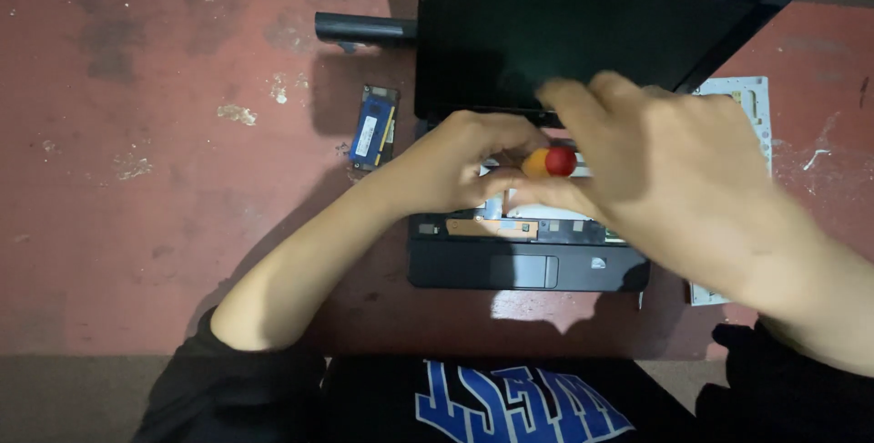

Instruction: Repairing a laptop by unscrewing internal components and removing the keyboard

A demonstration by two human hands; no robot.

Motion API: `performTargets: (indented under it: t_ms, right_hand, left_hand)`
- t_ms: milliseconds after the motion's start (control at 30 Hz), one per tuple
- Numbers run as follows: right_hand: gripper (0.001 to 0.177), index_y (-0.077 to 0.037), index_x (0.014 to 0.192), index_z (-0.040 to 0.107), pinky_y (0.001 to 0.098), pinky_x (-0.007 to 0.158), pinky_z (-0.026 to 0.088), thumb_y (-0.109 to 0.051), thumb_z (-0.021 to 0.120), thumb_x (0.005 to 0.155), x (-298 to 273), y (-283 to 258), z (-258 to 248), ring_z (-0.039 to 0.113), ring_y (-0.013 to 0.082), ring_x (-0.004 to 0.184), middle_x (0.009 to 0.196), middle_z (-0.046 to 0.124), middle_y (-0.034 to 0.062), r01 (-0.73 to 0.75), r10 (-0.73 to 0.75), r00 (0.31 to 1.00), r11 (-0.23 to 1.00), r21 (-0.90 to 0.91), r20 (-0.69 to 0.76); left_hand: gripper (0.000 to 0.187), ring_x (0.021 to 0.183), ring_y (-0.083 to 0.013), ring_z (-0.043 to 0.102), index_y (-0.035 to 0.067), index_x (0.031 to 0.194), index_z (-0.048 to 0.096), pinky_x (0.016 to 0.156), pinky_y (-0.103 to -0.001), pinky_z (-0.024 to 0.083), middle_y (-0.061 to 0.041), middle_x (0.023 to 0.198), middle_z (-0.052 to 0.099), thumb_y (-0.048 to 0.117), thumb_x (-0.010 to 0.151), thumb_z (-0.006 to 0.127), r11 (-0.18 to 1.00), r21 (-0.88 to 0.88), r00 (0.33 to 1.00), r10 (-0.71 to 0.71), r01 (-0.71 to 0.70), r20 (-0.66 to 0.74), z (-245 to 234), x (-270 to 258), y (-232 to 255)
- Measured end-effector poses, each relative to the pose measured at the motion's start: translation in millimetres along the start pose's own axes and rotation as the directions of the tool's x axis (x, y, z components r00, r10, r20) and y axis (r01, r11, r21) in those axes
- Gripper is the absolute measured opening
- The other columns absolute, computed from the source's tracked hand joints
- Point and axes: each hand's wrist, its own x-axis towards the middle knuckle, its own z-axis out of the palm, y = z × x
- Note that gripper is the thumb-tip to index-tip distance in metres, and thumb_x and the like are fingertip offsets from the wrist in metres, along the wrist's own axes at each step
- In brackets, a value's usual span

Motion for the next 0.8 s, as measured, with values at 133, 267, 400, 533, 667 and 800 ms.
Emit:
performTargets:
  t_ms: [133,267,400,533,667,800]
  right_hand:
    - [0.047,-0.003,0.127,0.058,0.0405,0.061,0.057,0.004,0.064,0.081,-1,10,-16,0.065,0.0327,0.083,0.107,0.059,0.0164,0.413,-0.392,0.909,0.808,0.419,-0.141]
    - [0.027,-0.009,0.091,0.063,0.0363,0.043,0.043,-0.035,0.061,0.098,-4,-1,-5,0.057,0.0228,0.050,0.073,0.059,0.0032,0.115,-0.107,0.993,0.935,0.336,-0.043]
    - [0.046,-0.017,0.085,0.071,0.0262,0.037,0.044,-0.054,0.054,0.106,2,-10,17,0.061,0.0119,0.044,0.059,0.064,-0.0027,0.043,-0.019,0.984,0.991,0.128,-0.179]
    - [0.079,-0.024,0.052,0.052,0.0264,0.039,0.029,-0.072,0.035,0.112,-7,-15,29,0.047,0.0118,0.038,0.040,0.039,-0.0071,-0.150,0.134,0.981,0.983,-0.111,-0.139]
    - [0.035,-0.012,0.100,0.049,0.0396,0.050,0.043,-0.046,0.048,0.091,-7,0,-3,0.057,0.0277,0.069,0.080,0.053,0.0065,0.066,-0.080,0.995,0.978,0.200,0.062]
    - [0.037,-0.003,0.120,0.061,0.0356,0.046,0.038,0.010,0.053,0.087,-5,7,-6,0.053,0.0217,0.058,0.079,0.056,0.0082,0.303,-0.283,0.951,0.792,0.530,-0.121]
  left_hand:
    - [0.028,0.088,-0.0194,0.067,0.005,0.115,0.063,0.076,-0.030,0.052,-0.008,0.102,0.070,0.022,0.093,0.066,0.999,-0.015,0.998,-0.050,0.051,0.034,-8,-2,-2]
    - [0.047,0.088,-0.0193,0.057,0.004,0.125,0.047,0.076,-0.031,0.048,-0.007,0.103,0.061,0.043,0.100,0.039,0.990,-0.143,0.991,0.031,-0.013,0.128,-14,-5,-1]
    - [0.063,0.120,-0.0306,0.062,0.003,0.137,0.043,0.104,-0.040,0.053,-0.016,0.130,0.060,0.040,0.091,0.065,0.998,-0.065,0.997,0.017,-0.013,0.069,-13,-3,0]
    - [0.028,0.094,-0.0216,0.063,0.003,0.104,0.059,0.080,-0.031,0.054,-0.009,0.101,0.062,0.002,0.081,0.074,1.000,0.024,0.998,-0.004,0.005,-0.066,-3,-3,2]
    - [0.017,0.086,-0.0206,0.064,0.003,0.106,0.062,0.074,-0.031,0.051,-0.008,0.097,0.065,0.012,0.091,0.067,0.997,0.041,0.997,0.060,-0.058,-0.042,-1,-2,-3]
    - [0.021,0.075,-0.0167,0.060,0.005,0.114,0.062,0.066,-0.029,0.046,-0.005,0.088,0.064,0.019,0.100,0.056,0.999,-0.012,0.999,0.035,-0.035,0.036,-4,-4,-10]
